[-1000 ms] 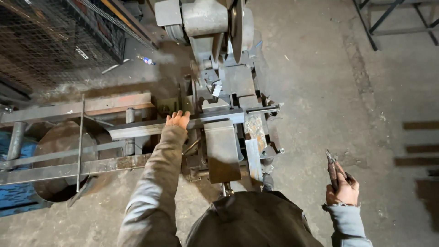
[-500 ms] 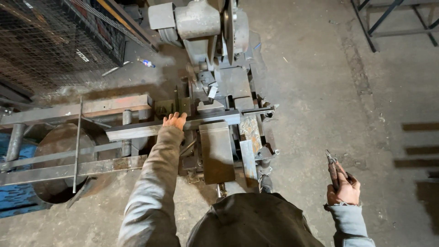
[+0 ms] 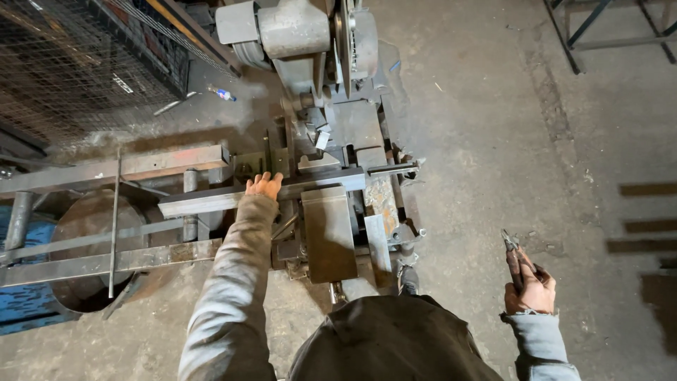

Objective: Cutting a metal bar using an industrial circular saw on a fabrication floor.

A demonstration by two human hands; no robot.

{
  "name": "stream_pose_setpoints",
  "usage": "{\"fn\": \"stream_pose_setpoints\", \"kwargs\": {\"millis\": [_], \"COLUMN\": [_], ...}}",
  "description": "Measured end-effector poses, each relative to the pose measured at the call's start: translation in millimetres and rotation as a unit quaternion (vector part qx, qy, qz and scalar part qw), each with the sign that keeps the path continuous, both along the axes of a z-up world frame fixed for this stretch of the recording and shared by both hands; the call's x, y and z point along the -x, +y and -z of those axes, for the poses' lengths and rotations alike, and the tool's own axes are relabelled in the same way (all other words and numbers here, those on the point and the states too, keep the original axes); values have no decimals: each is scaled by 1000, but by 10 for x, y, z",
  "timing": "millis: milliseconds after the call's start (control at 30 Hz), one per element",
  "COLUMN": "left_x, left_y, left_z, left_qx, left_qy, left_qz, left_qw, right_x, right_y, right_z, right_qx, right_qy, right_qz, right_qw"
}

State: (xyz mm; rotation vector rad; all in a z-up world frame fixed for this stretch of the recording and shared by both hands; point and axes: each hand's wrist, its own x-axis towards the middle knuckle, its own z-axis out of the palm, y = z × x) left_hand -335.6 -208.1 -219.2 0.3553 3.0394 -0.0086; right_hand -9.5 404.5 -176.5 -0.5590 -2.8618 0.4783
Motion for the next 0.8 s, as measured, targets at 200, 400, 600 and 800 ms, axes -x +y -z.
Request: {"fn": "stream_pose_setpoints", "kwargs": {"millis": [200,400,600,800], "left_x": [-18,-625,-1942,-3065], "left_y": [20,425,581,1307], "left_z": [-45,-1362,-488,667], "left_qx": [-10,-57,-389,-478], "left_qy": [1,96,332,143], "left_qz": [-7,1,-304,-524], "left_qw": [1000,994,804,690], "right_x": [44,86,555,1437], "right_y": [7,183,350,907], "right_z": [26,223,101,293], "right_qx": [9,-33,12,-38], "right_qy": [-1,1,-25,-41], "right_qz": [0,-30,-91,-224], "right_qw": [1000,999,995,973]}}
